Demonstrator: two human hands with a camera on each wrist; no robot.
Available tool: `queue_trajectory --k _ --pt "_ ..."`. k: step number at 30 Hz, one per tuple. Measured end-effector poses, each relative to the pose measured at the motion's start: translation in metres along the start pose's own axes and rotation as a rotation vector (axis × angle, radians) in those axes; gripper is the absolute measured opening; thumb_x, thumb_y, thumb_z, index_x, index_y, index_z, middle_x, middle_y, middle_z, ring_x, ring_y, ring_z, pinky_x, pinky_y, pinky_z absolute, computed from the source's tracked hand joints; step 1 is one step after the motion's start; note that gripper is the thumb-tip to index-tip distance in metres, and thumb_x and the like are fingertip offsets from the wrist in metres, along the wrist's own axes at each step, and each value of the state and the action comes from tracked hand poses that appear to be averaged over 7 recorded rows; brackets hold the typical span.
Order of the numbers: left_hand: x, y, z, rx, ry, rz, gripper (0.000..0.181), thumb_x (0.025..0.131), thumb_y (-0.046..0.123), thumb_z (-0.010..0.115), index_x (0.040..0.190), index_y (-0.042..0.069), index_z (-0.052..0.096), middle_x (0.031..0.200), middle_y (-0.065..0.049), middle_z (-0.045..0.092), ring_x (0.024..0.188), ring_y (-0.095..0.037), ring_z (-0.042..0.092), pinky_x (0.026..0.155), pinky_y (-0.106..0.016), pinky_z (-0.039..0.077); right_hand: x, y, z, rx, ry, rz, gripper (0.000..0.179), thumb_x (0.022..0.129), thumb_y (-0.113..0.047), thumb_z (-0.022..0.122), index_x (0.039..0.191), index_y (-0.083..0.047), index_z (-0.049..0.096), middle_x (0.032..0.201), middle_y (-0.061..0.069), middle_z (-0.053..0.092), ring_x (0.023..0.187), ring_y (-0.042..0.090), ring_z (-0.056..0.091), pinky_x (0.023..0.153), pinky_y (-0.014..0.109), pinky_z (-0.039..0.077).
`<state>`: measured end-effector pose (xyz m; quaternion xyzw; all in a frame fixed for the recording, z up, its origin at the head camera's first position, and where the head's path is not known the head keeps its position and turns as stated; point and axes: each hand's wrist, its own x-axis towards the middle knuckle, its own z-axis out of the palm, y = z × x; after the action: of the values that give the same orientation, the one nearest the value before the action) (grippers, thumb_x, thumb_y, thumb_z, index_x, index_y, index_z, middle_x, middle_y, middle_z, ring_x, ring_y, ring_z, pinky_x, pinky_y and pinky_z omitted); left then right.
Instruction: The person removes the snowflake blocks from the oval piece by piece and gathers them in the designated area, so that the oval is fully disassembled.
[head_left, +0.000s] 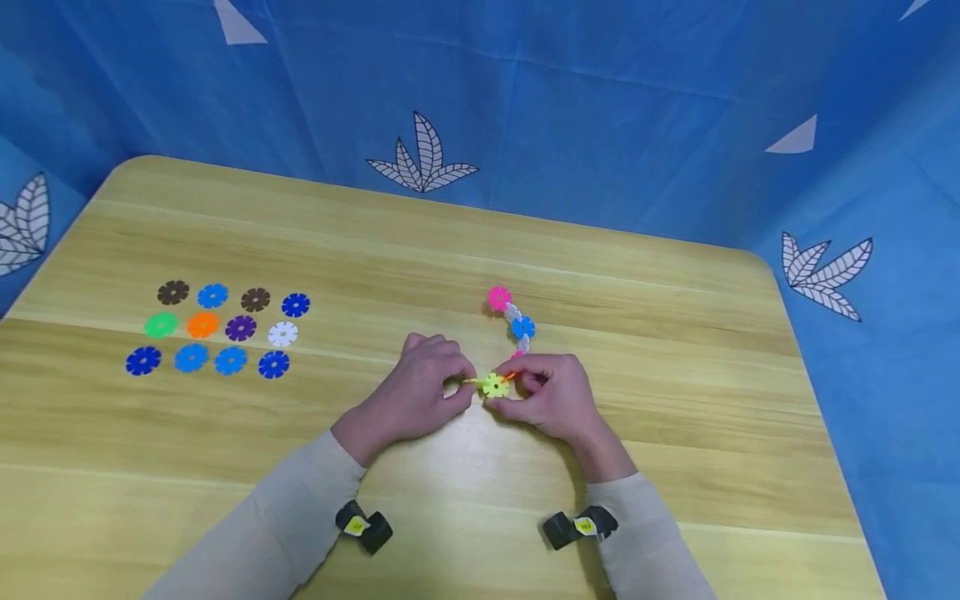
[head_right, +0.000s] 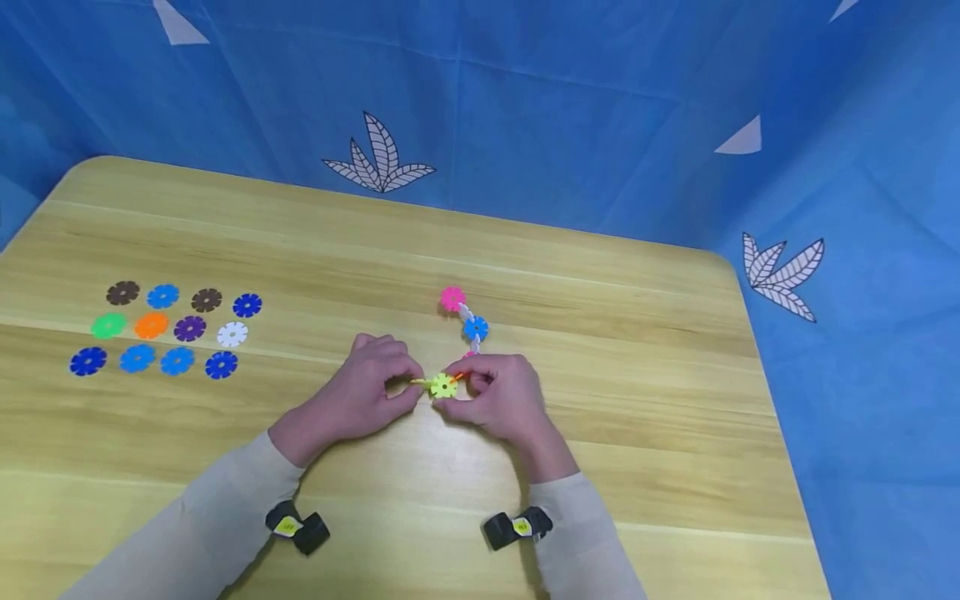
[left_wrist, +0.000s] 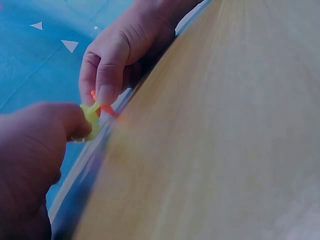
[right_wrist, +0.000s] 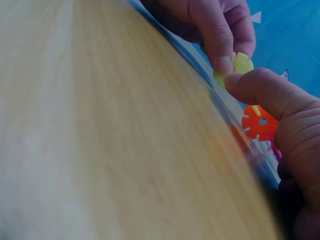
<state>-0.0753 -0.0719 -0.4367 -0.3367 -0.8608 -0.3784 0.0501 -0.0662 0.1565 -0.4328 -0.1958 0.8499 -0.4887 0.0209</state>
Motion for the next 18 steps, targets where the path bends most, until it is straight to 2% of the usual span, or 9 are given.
queue_trajectory --k 9,14,18 --pt "0.0012 -0.001 0.0021 -0.018 0.008 0.031 0.008 0.081 0.011 0.079 0.087 0.015 0.077 0.074 0.014 0.053 0.074 -0.009 0.045 0.08 -0.036 0.029 -0.0003 0.0009 0.0013 -0.018 0.003 -0.031 0.033 0.067 -0.016 0.094 0.096 -0.015 0.079 0.053 -0.01 0.034 0.051 0.008 0.032 0.051 0.025 0.028" --pt "0.0013 0.0001 0.0014 -0.004 -0.01 0.049 0.008 0.081 0.011 0.078 0.086 0.016 0.077 0.073 0.014 0.052 0.073 -0.009 0.044 0.079 -0.037 0.029 -0.0005 0.001 0.0008 -0.053 -0.007 -0.028 0.034 0.066 -0.025 0.095 0.097 -0.019 0.08 0.052 -0.012 0.034 0.05 0.008 0.034 0.05 0.026 0.028" --pt "0.0015 0.0014 -0.0006 0.003 -0.025 0.066 0.006 0.082 0.012 0.077 0.083 0.017 0.077 0.071 0.015 0.052 0.072 -0.009 0.044 0.079 -0.037 0.029 -0.0001 0.0014 0.0008 -0.058 -0.003 -0.053 0.032 0.066 -0.023 0.095 0.094 -0.019 0.081 0.052 -0.011 0.036 0.051 0.009 0.036 0.05 0.026 0.03"
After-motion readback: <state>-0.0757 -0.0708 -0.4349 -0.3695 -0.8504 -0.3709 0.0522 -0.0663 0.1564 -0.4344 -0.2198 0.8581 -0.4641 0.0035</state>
